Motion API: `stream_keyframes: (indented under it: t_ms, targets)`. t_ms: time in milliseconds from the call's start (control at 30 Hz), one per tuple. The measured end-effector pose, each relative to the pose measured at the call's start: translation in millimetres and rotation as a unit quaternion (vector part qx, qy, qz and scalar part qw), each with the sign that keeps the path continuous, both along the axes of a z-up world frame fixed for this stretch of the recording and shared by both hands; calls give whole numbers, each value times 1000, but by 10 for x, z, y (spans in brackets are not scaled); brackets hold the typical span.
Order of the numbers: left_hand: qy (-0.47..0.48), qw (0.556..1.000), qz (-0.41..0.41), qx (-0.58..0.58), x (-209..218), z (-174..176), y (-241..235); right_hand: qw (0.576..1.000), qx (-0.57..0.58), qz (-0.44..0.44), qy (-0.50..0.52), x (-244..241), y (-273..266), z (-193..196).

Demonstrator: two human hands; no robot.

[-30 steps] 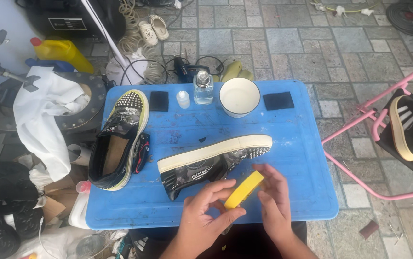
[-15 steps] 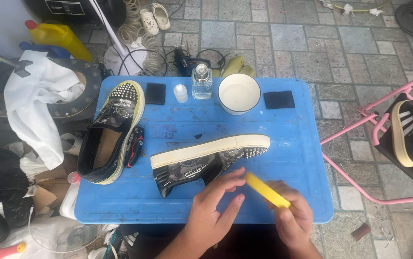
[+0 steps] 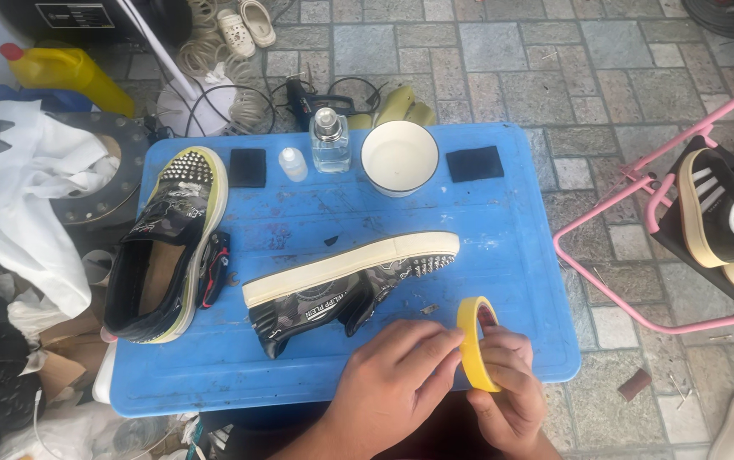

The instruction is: The person applies yellow masking tape to the white midsole of a black studded shoe. They smooth the tape along the sole edge, rotate the shoe to cover different sections, and then place the shoe on the table. The person then picks up the second shoe and begins applying tape to its sole.

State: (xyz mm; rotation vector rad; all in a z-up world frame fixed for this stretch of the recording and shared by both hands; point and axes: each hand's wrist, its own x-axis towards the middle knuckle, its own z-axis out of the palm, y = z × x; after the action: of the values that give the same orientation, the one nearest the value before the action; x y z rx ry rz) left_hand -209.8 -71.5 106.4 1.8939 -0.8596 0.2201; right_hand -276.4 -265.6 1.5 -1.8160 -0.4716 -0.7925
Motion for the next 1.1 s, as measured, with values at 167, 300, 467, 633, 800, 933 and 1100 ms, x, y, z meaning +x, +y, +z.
stream_keyframes:
  t_ms: [167,300,467,633,800,933,1100]
  targets:
    - [-27,998,-20,53,68,40,-23,998,-61,-32,1,40,-64,-27]
    - [-8,994,-53,90,136,64,-15,997,-70,-33,8,38,-70,-63]
    - [2,990,-56,129,214,85,-71,998,-48,-27,11,5,-48,-73]
    - [-29,986,-71,150,255,107,-83,1000,-27,8,12,-22,-57,-63]
    - [-32,981,-85,172,286,100,-102,998,-61,-23,16,-50,-88,-70]
    - [-49,980,-80,176,315,35,-178,998,-50,-24,14,-62,-92,-100]
    - [-47,983,-78,162,324,-63,-270,999,-48,-23,6,-62,-104,-48]
